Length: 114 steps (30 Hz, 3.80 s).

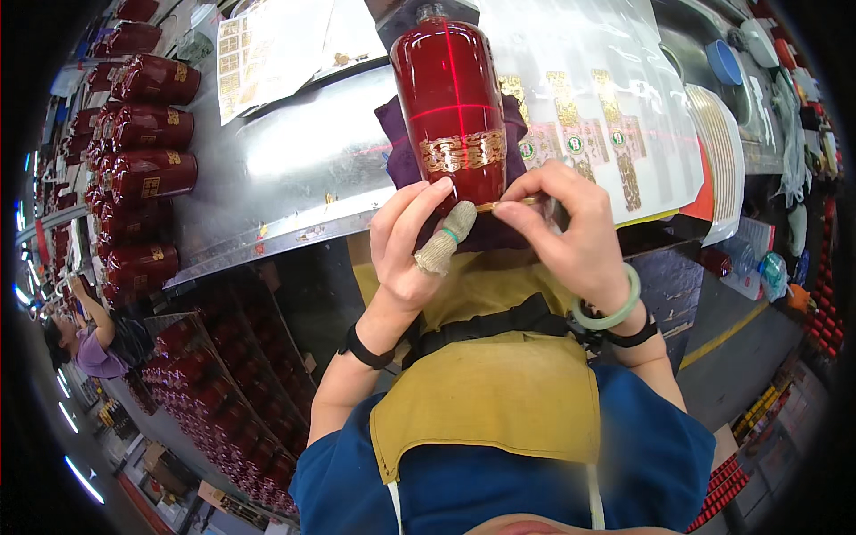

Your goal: Applying gold labels and decorative seals to red liquor bottles at a production workbench.

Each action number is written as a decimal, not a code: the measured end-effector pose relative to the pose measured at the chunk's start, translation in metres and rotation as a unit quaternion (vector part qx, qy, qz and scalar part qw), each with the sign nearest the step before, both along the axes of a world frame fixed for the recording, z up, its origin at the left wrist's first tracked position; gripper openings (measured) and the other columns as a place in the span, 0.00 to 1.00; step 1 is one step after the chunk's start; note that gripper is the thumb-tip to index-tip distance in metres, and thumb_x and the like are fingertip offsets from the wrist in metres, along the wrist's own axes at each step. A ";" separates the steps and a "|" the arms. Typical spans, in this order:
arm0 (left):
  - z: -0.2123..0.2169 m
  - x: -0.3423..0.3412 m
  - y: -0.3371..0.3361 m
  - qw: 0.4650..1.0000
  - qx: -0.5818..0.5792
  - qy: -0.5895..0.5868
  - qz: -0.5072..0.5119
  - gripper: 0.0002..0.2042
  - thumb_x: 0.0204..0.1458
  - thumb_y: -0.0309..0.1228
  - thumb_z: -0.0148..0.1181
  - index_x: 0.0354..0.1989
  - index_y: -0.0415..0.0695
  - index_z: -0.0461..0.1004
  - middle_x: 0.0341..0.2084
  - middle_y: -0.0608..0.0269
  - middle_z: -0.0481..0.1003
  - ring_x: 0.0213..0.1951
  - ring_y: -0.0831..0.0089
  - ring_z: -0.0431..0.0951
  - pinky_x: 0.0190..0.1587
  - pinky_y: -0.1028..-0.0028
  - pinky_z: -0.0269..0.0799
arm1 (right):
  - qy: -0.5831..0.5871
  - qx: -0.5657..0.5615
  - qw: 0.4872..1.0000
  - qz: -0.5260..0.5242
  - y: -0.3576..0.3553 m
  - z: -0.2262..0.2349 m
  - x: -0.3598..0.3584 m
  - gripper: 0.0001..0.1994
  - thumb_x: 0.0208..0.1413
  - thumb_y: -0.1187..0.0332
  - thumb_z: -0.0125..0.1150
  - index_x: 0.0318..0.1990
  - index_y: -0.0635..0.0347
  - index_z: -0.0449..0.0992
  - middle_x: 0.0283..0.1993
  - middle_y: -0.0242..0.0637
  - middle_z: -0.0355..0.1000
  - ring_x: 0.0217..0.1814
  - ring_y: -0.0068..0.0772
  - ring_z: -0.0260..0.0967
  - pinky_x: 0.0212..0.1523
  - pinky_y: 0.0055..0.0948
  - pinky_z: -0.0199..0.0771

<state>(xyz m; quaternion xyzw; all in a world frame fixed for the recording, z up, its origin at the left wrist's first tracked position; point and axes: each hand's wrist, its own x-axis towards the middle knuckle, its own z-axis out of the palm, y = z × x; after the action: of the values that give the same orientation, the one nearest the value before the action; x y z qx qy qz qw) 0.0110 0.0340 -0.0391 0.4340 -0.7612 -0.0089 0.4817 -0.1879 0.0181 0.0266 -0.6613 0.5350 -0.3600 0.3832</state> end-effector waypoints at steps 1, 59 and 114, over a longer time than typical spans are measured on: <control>0.000 -0.001 0.000 1.000 -0.006 -0.003 0.003 0.10 0.42 0.16 0.71 0.34 0.40 0.82 0.48 0.56 0.82 0.48 0.56 0.80 0.49 0.63 0.79 | 0.004 0.009 1.000 0.005 -0.001 0.004 -0.006 0.07 0.56 0.70 0.72 0.33 0.64 0.80 0.28 0.37 0.72 0.25 0.30 0.66 0.29 0.30 0.66; -0.002 0.003 0.004 0.995 -0.062 -0.072 0.030 0.15 0.47 0.13 0.71 0.44 0.36 0.83 0.48 0.51 0.82 0.51 0.53 0.81 0.51 0.62 0.83 | -0.016 0.042 0.998 0.034 -0.011 -0.007 -0.027 0.08 0.56 0.70 0.72 0.33 0.66 0.79 0.28 0.39 0.72 0.24 0.30 0.67 0.29 0.30 0.67; 0.009 -0.014 0.003 0.988 -0.051 -0.113 0.089 0.12 0.49 0.21 0.74 0.42 0.44 0.84 0.53 0.49 0.79 0.58 0.50 0.75 0.57 0.59 0.77 | -0.006 0.018 0.998 0.057 -0.016 -0.022 -0.028 0.11 0.58 0.67 0.72 0.31 0.65 0.77 0.28 0.38 0.70 0.25 0.31 0.66 0.29 0.31 0.67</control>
<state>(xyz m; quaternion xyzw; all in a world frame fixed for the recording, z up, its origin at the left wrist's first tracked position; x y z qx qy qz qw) -0.0031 0.0370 -0.0301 0.4736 -0.7683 0.1218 0.4131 -0.2162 0.0020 0.0050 -0.6814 0.5007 -0.3324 0.4179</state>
